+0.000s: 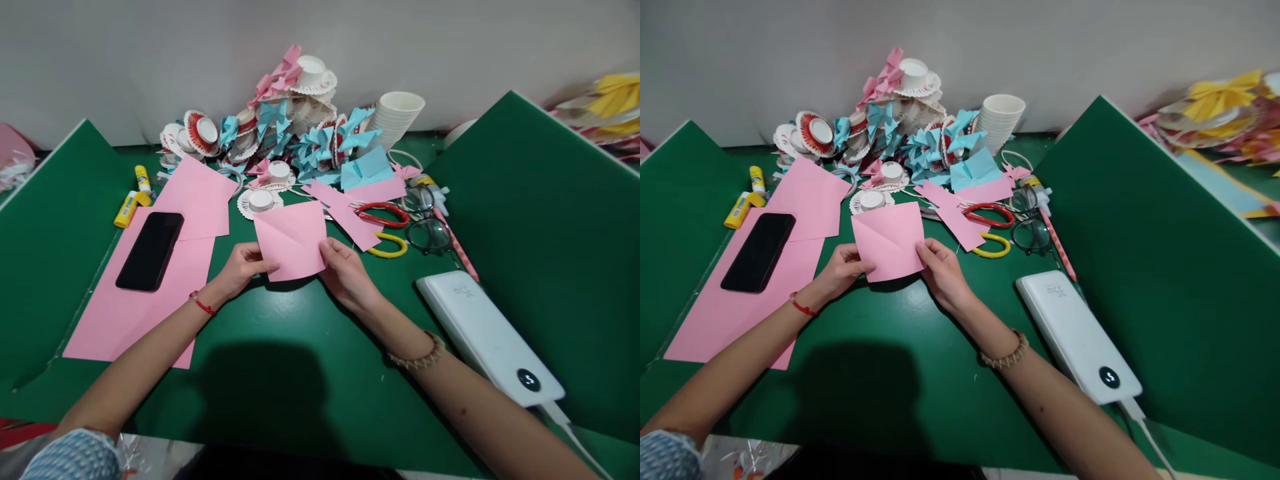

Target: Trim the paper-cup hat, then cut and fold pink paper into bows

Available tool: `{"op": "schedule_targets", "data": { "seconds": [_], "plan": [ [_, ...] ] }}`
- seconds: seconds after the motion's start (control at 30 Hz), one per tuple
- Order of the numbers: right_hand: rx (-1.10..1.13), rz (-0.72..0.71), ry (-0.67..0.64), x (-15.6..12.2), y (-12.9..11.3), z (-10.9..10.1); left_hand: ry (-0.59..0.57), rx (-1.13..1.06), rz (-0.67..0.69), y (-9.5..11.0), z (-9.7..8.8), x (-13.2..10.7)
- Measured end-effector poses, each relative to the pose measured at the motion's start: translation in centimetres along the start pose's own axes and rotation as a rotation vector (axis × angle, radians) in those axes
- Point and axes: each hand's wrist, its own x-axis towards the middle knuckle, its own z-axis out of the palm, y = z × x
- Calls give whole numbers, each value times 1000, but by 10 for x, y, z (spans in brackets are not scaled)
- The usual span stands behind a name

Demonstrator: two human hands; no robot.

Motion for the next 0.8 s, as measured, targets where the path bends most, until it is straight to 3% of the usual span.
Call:
{"op": "schedule_targets", "data": {
  "seconds": [0.13,0.27,0.33,0.5,0.67,0.8],
  "plan": [
    [-126,-84,64,-2,3,0,59,8,136,0,-3,2],
    [-393,-357,230,-7,3,2,83,135,297,-2,-9,6],
    [-490,-421,239,-9,2,3,86,275,316,-3,-10,7],
    [-496,-320,138,-9,0,-1,163,402,265,-3,-10,6],
    [-415,-295,228,-8,1,-4,249,343,251,-1,-8,5],
    [-475,-386,274,-12,-1,0,306,314,262,-1,-8,6]
  ]
}}
